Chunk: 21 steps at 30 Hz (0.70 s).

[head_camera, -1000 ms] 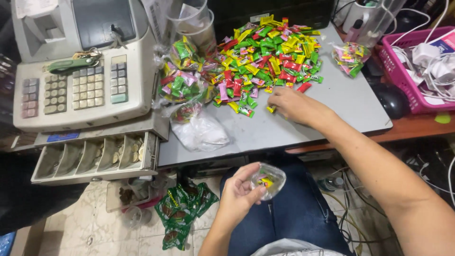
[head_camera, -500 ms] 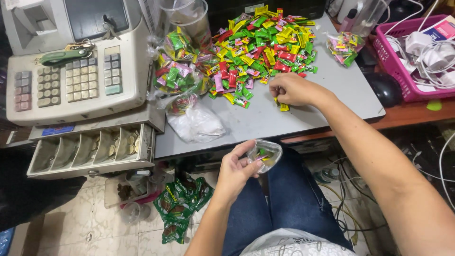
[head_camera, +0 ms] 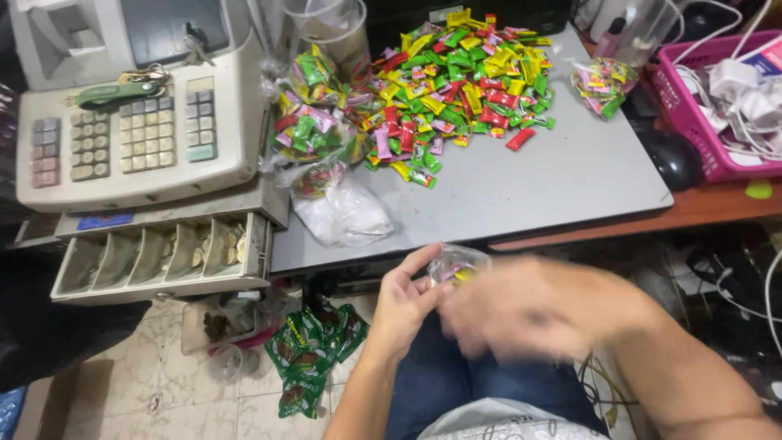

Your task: Bagging small individually wrapped candies into clear plastic bags at a checkout counter

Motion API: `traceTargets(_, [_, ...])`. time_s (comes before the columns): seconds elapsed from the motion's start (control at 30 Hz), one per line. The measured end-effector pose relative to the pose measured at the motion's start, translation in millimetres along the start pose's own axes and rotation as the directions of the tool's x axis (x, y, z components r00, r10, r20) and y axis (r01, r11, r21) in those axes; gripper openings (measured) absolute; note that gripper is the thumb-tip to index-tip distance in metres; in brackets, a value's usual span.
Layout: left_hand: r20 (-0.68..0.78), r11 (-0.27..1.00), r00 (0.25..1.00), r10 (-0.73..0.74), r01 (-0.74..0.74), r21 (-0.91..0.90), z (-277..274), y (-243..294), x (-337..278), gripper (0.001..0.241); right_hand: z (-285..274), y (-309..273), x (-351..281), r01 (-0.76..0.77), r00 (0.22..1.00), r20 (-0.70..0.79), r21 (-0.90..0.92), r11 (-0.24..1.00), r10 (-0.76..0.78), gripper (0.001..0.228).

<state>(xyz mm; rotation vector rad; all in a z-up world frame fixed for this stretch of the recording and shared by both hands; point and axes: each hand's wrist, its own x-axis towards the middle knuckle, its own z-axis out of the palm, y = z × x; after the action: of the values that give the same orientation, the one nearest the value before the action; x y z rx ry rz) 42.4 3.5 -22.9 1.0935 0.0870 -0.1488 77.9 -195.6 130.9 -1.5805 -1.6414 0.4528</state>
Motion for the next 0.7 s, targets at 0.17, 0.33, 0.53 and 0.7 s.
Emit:
traceTargets(0.17, [-0.024,0.997,0.999,-0.047,0.049,0.058,-1,20,-10,0.071,-10,-27,12,0.183,0.966,0.102,0.375,0.909,-0.236,0.058])
traceTargets(0.33, [-0.032,0.999,0.999,0.011,-0.009,0.050,-9,6,-12,0.066,-7,-23,18,0.054,0.977,0.168,0.409,0.911,-0.134,0.052])
traceTargets(0.53, [-0.015,0.999,0.999,0.029,-0.029,0.027,-11,10,-16,0.065,-11,-17,25,-0.071,0.969,0.244,0.410,0.909,-0.034,0.050])
traceTargets(0.7, [-0.015,1.000,1.000,0.019,-0.018,0.017,-12,10,-16,0.067,-10,-6,26,-0.164,0.957,0.288,0.414,0.895,0.042,0.051])
